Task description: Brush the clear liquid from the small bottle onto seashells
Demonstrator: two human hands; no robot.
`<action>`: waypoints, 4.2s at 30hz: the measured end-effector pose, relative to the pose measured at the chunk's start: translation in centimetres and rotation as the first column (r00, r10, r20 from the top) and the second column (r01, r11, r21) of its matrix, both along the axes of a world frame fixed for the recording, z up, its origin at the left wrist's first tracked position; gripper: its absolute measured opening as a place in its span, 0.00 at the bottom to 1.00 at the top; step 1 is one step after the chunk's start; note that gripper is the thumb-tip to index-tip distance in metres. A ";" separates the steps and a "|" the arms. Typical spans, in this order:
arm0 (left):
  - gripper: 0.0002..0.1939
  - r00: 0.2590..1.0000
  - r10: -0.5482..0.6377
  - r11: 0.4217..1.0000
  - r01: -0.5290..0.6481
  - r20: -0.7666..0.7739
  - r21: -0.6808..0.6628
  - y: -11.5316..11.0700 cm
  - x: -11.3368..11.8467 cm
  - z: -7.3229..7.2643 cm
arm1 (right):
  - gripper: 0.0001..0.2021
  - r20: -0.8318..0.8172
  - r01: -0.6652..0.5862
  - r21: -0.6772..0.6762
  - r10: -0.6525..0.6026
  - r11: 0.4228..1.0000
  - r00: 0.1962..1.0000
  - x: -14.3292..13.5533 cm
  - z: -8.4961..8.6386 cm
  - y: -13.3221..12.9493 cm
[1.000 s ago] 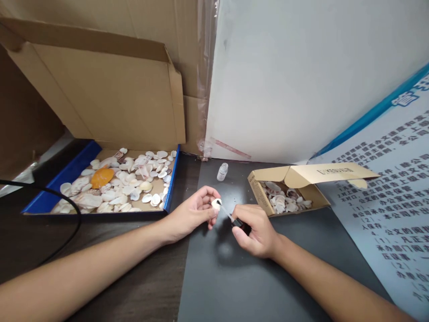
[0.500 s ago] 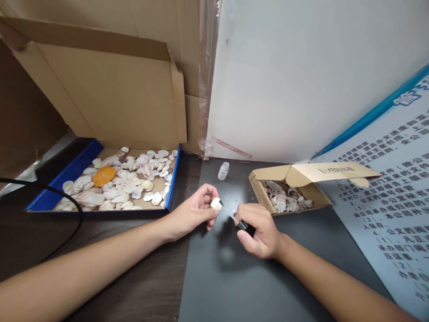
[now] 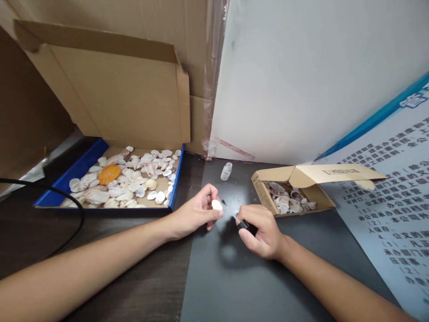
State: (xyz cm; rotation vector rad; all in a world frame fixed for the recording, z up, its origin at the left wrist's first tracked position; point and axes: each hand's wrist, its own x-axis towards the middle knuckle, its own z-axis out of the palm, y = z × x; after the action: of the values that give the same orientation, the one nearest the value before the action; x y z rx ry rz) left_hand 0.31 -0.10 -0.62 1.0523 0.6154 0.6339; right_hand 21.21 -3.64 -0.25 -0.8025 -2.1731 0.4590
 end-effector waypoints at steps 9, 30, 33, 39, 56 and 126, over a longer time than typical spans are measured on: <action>0.20 0.999 -0.039 0.999 0.040 -0.035 0.026 0.0 0.0 0.4 | 0.07 -0.013 -0.028 -0.032 0.027 0.999 1.000 -0.1 0.0 0.0; 0.18 0.999 -0.020 1.000 0.020 -0.025 0.007 0.1 0.0 0.3 | 0.10 0.024 0.016 -0.029 -0.016 0.999 1.000 -0.2 -0.1 0.0; 0.17 1.000 0.003 0.999 -0.003 -0.006 -0.046 0.2 0.0 0.3 | 0.11 0.025 0.034 -0.029 -0.034 0.999 0.999 -0.1 -0.1 0.0; 0.18 0.996 0.068 0.987 -0.060 0.049 -0.146 0.1 0.2 0.9 | 0.09 0.018 0.021 -0.031 -0.020 0.999 1.000 0.0 -0.1 -0.1; 0.18 0.990 0.112 0.955 -0.085 0.083 -0.283 0.3 0.0 1.3 | 0.09 0.013 -0.003 0.004 0.003 1.000 1.000 -0.1 0.2 -0.1; 0.25 0.538 0.437 0.603 0.419 -0.721 0.679 5.4 0.4 5.7 | 0.16 -0.278 -0.014 -0.447 -0.124 0.894 0.952 -0.4 -0.4 -0.6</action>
State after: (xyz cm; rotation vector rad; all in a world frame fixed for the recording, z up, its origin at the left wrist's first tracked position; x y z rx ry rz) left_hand 0.70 5.31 5.05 2.3397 1.2618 0.3270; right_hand 20.85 -4.22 -0.65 -0.9641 -1.7745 1.0085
